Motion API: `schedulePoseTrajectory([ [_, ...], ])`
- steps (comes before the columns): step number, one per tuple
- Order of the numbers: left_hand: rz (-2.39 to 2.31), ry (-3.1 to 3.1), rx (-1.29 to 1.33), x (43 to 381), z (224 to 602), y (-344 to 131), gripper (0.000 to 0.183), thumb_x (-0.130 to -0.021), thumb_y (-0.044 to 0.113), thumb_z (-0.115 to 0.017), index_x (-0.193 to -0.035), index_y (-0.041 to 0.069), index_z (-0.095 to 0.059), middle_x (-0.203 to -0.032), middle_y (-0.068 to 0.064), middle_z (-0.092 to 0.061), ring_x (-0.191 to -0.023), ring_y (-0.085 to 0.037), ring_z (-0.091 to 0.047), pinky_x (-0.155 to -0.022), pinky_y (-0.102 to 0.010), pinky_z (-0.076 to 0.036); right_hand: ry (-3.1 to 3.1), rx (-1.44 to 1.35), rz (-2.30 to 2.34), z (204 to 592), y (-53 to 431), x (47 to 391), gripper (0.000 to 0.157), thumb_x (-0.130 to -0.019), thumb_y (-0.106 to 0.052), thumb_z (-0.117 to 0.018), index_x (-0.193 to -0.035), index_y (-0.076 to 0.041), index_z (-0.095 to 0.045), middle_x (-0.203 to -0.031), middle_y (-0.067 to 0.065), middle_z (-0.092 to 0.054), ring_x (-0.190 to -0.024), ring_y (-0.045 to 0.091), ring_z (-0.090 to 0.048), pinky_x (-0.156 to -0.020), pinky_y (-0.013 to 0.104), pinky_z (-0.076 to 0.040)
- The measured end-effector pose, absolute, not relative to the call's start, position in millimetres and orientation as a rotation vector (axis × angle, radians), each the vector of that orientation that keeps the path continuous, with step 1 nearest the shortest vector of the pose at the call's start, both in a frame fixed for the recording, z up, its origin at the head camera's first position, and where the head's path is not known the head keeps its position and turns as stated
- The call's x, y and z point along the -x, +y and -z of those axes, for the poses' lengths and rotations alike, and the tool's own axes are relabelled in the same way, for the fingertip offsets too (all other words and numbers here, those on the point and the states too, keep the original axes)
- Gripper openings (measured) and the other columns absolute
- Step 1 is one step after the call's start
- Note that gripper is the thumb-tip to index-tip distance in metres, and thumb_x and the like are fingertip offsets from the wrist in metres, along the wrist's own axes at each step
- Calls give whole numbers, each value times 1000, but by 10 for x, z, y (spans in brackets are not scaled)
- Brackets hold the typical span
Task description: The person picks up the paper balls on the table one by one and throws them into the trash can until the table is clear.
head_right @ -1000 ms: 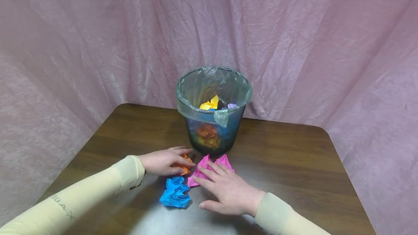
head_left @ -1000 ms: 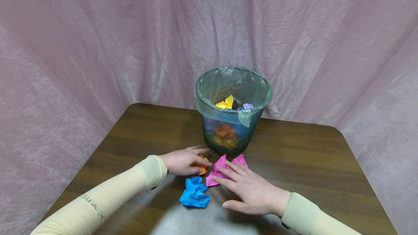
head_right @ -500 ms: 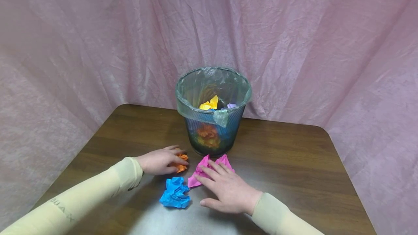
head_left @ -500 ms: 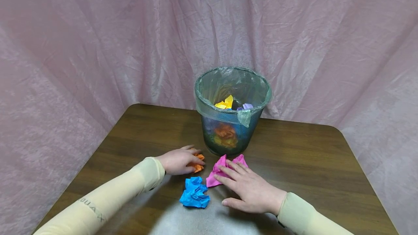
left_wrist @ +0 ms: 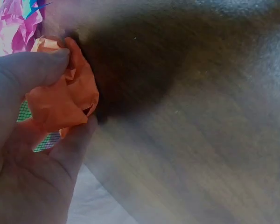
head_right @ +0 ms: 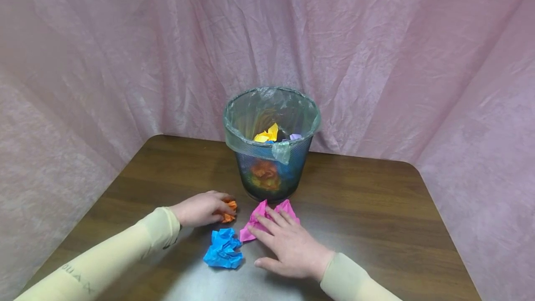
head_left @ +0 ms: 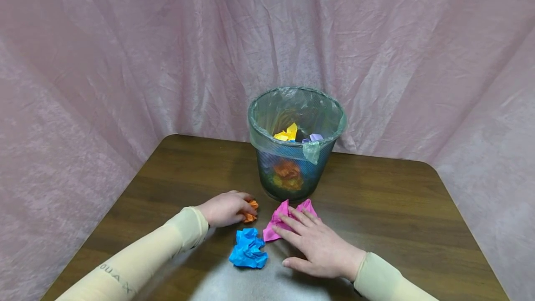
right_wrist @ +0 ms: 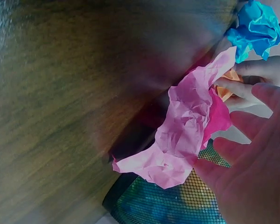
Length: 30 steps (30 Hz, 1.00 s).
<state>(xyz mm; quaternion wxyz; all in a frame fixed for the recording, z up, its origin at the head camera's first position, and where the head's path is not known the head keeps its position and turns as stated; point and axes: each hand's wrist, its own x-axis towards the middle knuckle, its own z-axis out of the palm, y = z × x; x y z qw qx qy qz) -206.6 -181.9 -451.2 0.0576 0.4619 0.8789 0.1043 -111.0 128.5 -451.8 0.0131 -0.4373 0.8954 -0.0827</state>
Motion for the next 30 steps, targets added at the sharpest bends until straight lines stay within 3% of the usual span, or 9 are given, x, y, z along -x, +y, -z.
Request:
schedulePoseTrajectory([
  [15,-302,2748,-1449,2029,4556,-1818,20,-92,10,-76,-109,18,-81,-120,-10,-70,-104,-28,-68,-92,-40,-55,2776,1329,295,4525,1268,1082,73,-100,-68,-44,-159,-26,-41,-169,3,-24,-156,33,-12,-117,62,-25],
  [24,-316,2773,-1471,2012,4561,-1872,18,-94,10,-74,-110,16,-79,-123,-10,-71,-111,-28,-67,-94,-39,-54,2781,1333,281,4477,1249,1071,75,-100,-71,-39,-160,-27,-39,-169,3,-24,-155,33,-14,-118,62,-24],
  [30,-398,2771,-1495,2042,4462,-1958,14,-92,8,-76,-105,13,-78,-115,-4,-72,-110,-23,-68,-95,-39,-55,2787,1344,270,4356,1237,1064,76,-98,-73,-40,-161,-30,-34,-169,1,-23,-156,32,-13,-117,63,-25],
])
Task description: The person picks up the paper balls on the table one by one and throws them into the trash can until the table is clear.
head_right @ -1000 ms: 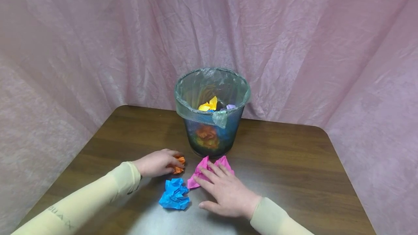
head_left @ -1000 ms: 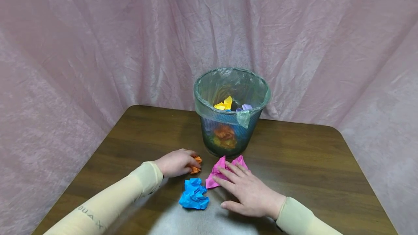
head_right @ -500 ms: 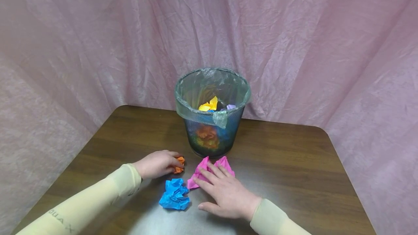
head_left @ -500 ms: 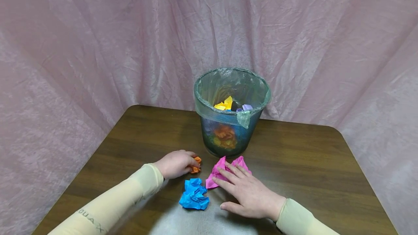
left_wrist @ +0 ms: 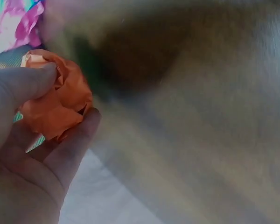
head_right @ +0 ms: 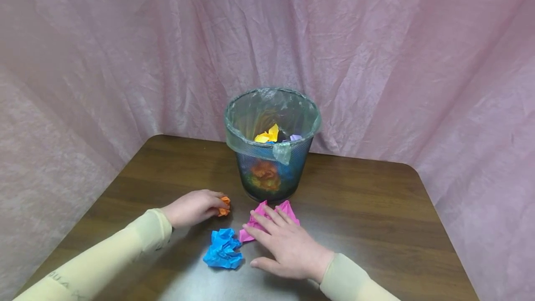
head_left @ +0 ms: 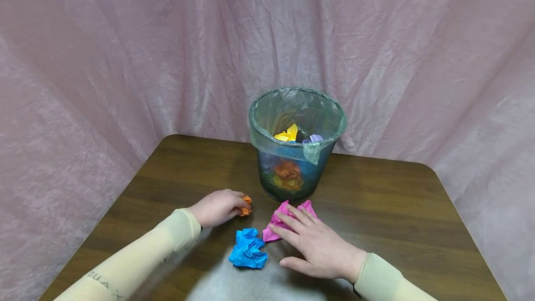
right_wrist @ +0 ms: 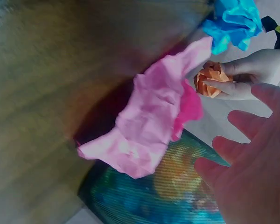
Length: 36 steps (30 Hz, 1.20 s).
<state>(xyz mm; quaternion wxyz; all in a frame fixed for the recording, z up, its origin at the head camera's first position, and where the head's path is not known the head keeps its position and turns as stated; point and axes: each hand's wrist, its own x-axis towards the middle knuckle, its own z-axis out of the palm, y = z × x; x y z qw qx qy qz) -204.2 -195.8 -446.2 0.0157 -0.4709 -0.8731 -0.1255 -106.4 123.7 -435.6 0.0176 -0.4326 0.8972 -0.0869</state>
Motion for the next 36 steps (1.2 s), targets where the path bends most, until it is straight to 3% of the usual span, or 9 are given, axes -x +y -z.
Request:
schedulePoseTrajectory([
  [10,418,-2739,1346,2056,3956,-2142,21,-91,5,-77,-111,14,-78,-125,-7,-70,-123,-24,-64,-101,-43,-51,2864,1471,183,3944,1203,1038,77,-99,-71,-43,-164,-34,-26,-171,-7,-11,-157,26,-6,-123,51,-16],
  [19,440,-2694,1305,2086,3354,-2251,27,-91,3,-76,-116,13,-77,-127,-3,-69,-130,-23,-58,-106,-42,-48,2923,1670,168,3454,1201,1031,76,-99,-66,-50,-162,-27,-33,-170,1,-18,-156,33,-11,-123,50,-17],
  [25,447,-2652,1300,2078,3059,-2249,26,-91,3,-77,-113,16,-78,-122,3,-70,-131,-20,-58,-107,-39,-47,2965,1757,159,3181,1191,1001,78,-96,-64,-58,-160,-24,-38,-170,3,-20,-156,31,-10,-123,48,-19],
  [36,462,-2471,1312,2010,2545,-2190,34,-92,7,-76,-126,15,-74,-138,-1,-64,-135,-18,-54,-106,-37,-47,3045,1701,106,2740,1368,1027,78,-99,-62,-54,-163,-25,-31,-171,2,-16,-156,32,-8,-124,47,-14],
])
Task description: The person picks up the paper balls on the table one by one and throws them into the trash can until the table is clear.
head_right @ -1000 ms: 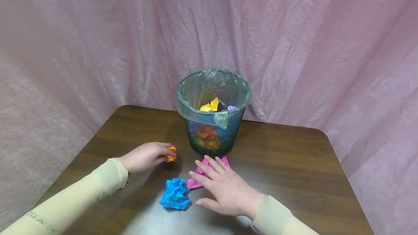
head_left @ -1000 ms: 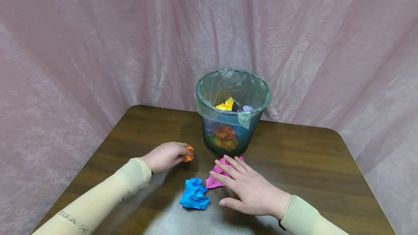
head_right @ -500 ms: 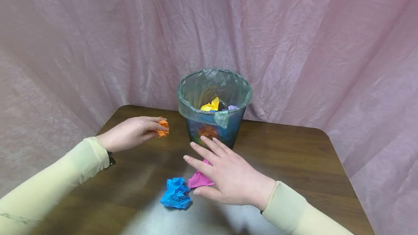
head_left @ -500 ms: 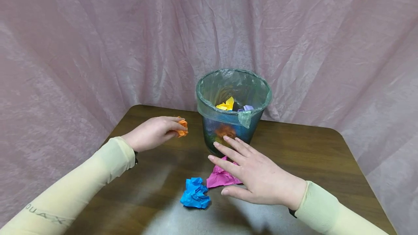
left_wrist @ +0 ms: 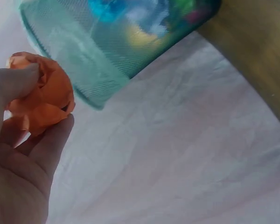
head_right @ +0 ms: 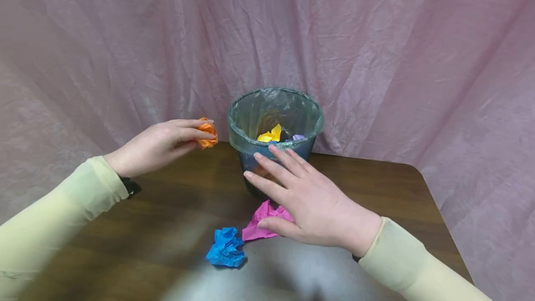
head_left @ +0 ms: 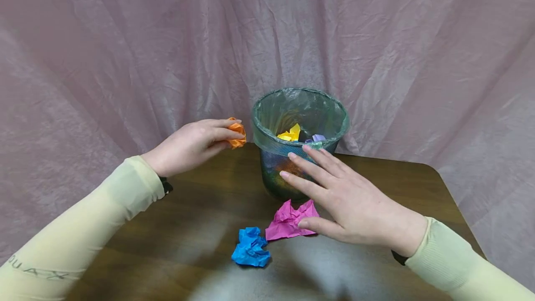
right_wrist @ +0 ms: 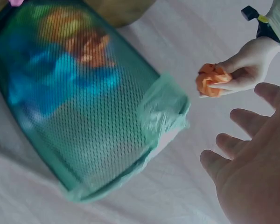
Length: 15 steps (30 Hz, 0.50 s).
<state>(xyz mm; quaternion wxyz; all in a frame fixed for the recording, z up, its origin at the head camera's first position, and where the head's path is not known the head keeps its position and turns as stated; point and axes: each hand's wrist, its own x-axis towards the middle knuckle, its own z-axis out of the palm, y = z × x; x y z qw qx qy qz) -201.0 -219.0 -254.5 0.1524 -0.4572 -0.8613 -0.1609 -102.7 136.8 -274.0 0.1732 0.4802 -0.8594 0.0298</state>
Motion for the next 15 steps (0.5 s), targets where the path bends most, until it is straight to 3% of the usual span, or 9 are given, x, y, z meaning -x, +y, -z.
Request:
schedulePoseTrajectory([
  [7,487,-2464,1302,2089,2276,-1989,36,-94,6,-74,-129,14,-72,-143,-2,-60,-136,-19,-53,-104,-38,-49,-2507,-1259,-98,2536,1513,1152,79,-98,-62,-56,-164,-27,-28,-171,-1,-13,-157,29,-6,-122,55,-16],
  [15,532,-2461,1339,2219,2091,-1615,33,-98,11,-71,-131,13,-71,-140,-3,-62,-135,-19,-53,-106,-34,-48,-2530,-1121,-109,2429,1685,1376,75,-100,-53,-59,-163,-25,-30,-168,7,-23,-156,30,-8,-124,52,-13],
])
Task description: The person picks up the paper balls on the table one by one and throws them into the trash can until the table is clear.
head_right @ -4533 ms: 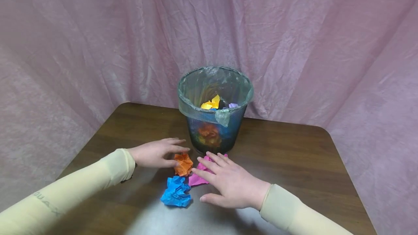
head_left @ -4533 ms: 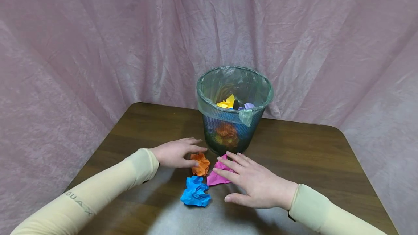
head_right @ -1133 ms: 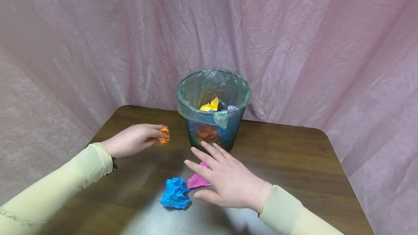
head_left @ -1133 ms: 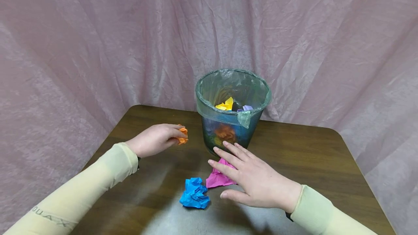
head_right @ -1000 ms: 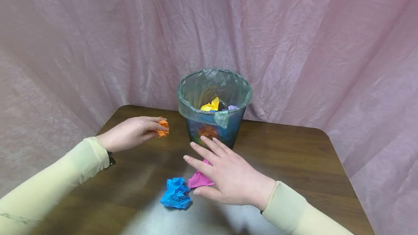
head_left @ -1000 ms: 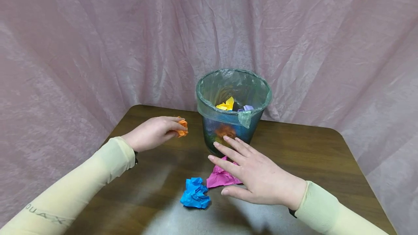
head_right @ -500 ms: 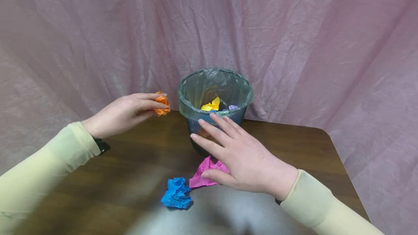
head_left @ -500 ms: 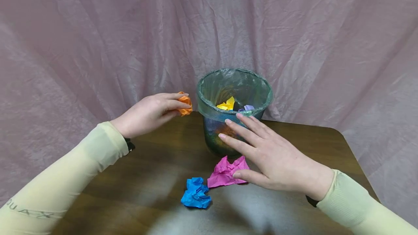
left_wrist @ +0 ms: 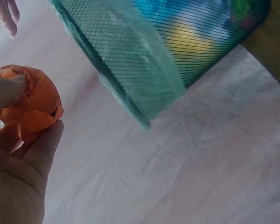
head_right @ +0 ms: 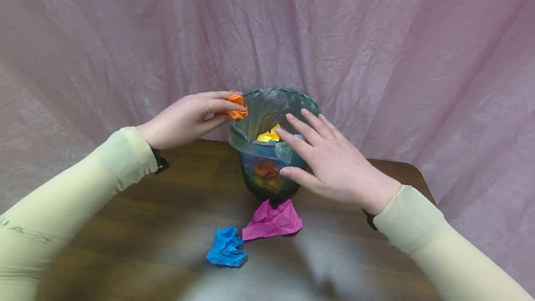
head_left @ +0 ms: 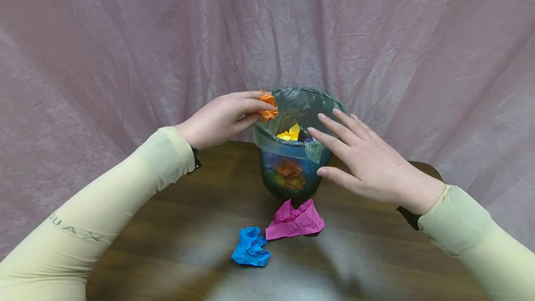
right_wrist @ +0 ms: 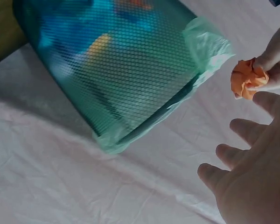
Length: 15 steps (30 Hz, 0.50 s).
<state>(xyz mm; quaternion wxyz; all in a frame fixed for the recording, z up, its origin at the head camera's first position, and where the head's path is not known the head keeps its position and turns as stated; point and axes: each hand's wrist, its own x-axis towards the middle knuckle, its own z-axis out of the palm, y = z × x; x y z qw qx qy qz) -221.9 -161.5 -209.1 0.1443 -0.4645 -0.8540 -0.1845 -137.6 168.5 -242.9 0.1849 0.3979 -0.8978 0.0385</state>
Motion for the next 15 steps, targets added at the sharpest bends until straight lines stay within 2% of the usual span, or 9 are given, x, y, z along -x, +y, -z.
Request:
schedulePoseTrajectory([
  [11,453,-2540,1364,2439,2026,-1259,32,-101,17,-67,-132,16,-70,-140,-1,-61,-129,-15,-56,-106,-31,-46,-2610,-1026,-119,2456,1744,1403,73,-102,-56,-55,-163,-26,-29,-169,5,-22,-157,29,-8,-124,50,-12],
  [15,400,-2603,1364,2520,2013,-1167,28,-103,18,-64,-130,18,-71,-142,-1,-60,-132,-16,-54,-108,-32,-44,-2627,-1024,-125,2451,1745,1421,73,-102,-56,-54,-163,-25,-30,-169,6,-22,-157,29,-7,-124,50,-12],
])
